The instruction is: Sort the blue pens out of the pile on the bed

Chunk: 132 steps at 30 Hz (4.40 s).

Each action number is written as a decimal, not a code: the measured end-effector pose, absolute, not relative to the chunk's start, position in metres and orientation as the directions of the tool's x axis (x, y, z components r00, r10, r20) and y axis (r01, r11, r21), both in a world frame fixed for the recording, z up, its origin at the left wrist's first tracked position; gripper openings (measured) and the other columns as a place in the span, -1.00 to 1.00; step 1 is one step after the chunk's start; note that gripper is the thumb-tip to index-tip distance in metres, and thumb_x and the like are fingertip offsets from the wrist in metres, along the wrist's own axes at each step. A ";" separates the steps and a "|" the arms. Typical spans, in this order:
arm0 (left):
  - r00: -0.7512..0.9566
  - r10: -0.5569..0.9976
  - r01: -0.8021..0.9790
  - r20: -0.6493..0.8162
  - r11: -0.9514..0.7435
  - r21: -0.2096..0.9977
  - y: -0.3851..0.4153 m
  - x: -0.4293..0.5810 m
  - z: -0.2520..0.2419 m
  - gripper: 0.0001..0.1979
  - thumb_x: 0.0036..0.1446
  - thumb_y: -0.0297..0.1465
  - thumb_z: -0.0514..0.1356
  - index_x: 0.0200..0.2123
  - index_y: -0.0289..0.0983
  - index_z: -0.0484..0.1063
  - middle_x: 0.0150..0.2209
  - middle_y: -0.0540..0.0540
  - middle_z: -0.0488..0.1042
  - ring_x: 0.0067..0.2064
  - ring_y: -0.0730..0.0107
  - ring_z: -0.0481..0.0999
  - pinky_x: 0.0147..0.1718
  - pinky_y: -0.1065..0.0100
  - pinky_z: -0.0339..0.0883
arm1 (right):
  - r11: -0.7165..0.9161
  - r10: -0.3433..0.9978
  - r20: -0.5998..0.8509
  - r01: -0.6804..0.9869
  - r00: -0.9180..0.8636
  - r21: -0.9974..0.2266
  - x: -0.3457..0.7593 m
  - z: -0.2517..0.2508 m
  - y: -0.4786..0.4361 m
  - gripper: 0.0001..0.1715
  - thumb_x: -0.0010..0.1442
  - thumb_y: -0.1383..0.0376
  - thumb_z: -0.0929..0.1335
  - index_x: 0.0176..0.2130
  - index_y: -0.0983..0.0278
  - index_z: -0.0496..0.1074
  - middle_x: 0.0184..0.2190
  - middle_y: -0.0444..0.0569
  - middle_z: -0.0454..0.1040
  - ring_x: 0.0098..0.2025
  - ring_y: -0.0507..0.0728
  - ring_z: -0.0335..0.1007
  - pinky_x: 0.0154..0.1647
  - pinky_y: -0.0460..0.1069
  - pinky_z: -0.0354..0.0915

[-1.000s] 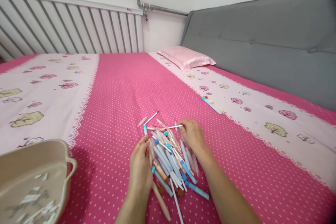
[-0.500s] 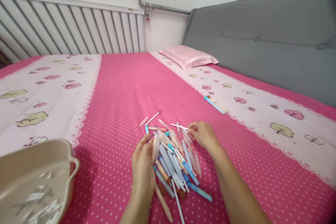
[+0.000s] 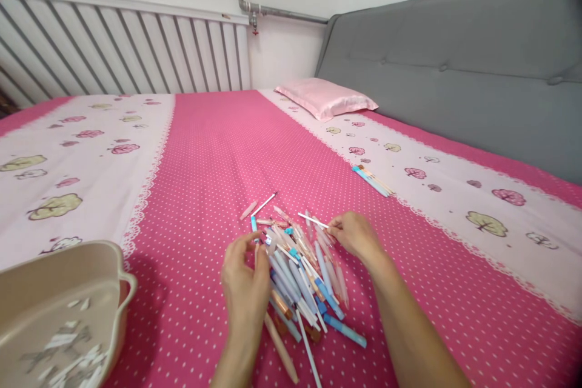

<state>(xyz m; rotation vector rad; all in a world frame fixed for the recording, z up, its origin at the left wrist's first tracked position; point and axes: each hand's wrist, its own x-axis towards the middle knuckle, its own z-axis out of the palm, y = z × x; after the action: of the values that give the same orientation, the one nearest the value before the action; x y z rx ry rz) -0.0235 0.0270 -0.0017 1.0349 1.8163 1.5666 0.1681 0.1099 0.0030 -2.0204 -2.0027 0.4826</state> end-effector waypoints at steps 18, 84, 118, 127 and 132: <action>-0.410 0.901 0.527 -0.139 0.359 0.771 0.016 -0.013 0.008 -0.72 -0.28 -0.21 0.32 -0.73 -0.19 0.30 -0.78 -0.01 0.24 -0.62 0.26 0.30 -0.53 0.41 -0.02 | -0.008 1.000 0.012 0.925 0.013 -0.379 0.168 0.006 0.109 -0.81 0.04 0.31 0.32 -0.52 0.21 0.52 -0.54 -0.03 0.53 -0.44 0.10 0.43 -0.50 -0.09 0.08; 0.020 0.999 -0.111 0.048 -0.045 0.993 0.019 0.009 0.002 -0.68 0.16 -0.25 0.05 -0.07 -0.24 0.37 -0.14 -0.12 0.45 -0.09 0.27 0.39 -0.02 0.25 0.18 | 0.380 0.916 0.317 0.284 -0.243 -0.880 0.137 0.090 0.048 -0.09 0.14 0.41 0.27 0.26 0.04 -0.32 -0.42 -0.15 0.41 -0.41 0.06 0.43 -0.38 -0.01 0.44; -0.089 0.994 -0.279 -0.057 0.030 0.960 0.014 0.011 0.013 -0.68 0.07 -0.24 0.14 -0.12 -0.26 0.36 -0.22 -0.13 0.47 -0.18 0.30 0.45 -0.17 0.31 0.30 | 0.435 0.895 0.292 0.513 -0.338 -0.740 0.146 0.082 0.058 -0.39 0.19 0.43 0.17 0.18 0.03 0.11 -0.09 -0.08 0.45 -0.12 0.09 0.39 -0.09 0.07 0.30; -0.419 0.890 -0.424 -0.178 -0.018 0.906 0.021 0.002 0.006 -0.82 -0.02 -0.35 0.05 -0.36 -0.30 0.36 -0.43 -0.02 0.41 -0.37 0.42 0.39 -0.34 0.40 0.23 | 0.112 0.994 0.071 0.853 -0.089 -0.509 0.162 0.043 0.089 -0.52 0.15 0.37 0.21 0.07 0.29 0.31 -0.15 0.12 0.49 -0.10 0.22 0.40 -0.06 0.10 0.25; -0.475 0.862 -0.392 -0.177 -0.027 0.920 0.020 -0.001 0.005 -0.83 -0.03 -0.37 0.01 -0.39 -0.29 0.34 -0.47 0.02 0.39 -0.43 0.46 0.35 -0.41 0.42 0.19 | 0.078 0.995 -0.017 0.903 -0.093 -0.422 0.151 0.015 0.099 -0.52 0.14 0.35 0.20 0.06 0.34 0.32 -0.08 0.18 0.45 -0.01 0.24 0.35 0.00 0.08 0.21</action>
<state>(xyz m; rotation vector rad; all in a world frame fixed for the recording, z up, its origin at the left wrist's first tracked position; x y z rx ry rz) -0.0009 0.0196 0.0046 0.5520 1.2888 1.6744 0.1513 0.0988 0.0146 -1.9034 -2.0827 0.4782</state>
